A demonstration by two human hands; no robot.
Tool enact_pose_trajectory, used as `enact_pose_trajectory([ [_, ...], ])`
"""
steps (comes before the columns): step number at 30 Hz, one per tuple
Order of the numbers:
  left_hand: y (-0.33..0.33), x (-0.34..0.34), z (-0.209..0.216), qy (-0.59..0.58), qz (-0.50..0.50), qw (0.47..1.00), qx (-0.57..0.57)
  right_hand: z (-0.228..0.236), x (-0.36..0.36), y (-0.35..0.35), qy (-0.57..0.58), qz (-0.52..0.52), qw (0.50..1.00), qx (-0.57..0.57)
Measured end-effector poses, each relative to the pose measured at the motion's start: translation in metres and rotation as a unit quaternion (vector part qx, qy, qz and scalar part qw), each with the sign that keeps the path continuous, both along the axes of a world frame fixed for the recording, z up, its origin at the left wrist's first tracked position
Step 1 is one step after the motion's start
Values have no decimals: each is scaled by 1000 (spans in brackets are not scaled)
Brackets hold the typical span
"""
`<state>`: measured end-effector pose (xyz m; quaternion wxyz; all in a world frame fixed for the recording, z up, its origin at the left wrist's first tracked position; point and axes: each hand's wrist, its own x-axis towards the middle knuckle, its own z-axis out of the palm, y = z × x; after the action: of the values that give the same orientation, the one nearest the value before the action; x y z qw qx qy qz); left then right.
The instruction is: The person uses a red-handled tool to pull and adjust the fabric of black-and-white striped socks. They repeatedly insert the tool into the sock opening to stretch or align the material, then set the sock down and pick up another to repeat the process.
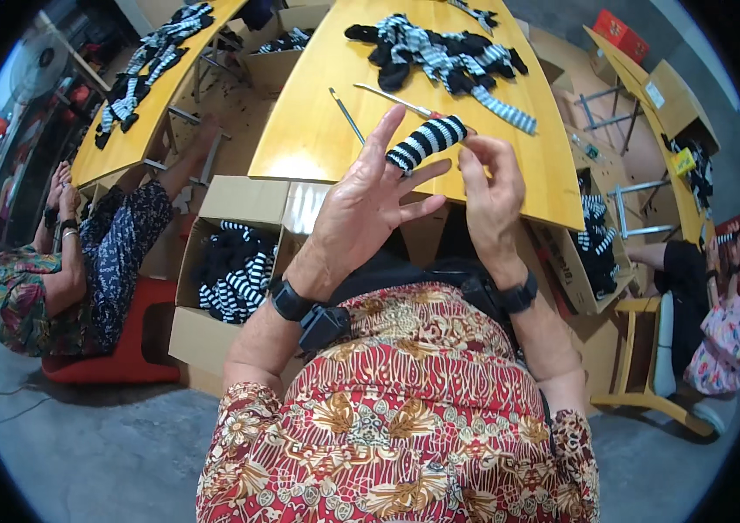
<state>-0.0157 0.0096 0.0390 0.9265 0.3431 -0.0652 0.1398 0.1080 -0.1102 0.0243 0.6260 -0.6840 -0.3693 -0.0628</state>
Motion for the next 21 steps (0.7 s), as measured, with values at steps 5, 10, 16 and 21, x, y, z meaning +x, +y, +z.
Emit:
enact_pose_trajectory([
  [5,-13,6,-11,-28,46,998,34,22,-28,9,-220,29,975,-25],
  [10,-12,10,-19,-12,134,972,190,18,-27,20,-348,-22,936,-40],
  [16,-20,7,-22,-21,135,976,170,23,-31,18,-162,78,982,-55],
  [21,-11,7,-13,-14,71,994,78,22,-33,11,-143,192,969,-69],
])
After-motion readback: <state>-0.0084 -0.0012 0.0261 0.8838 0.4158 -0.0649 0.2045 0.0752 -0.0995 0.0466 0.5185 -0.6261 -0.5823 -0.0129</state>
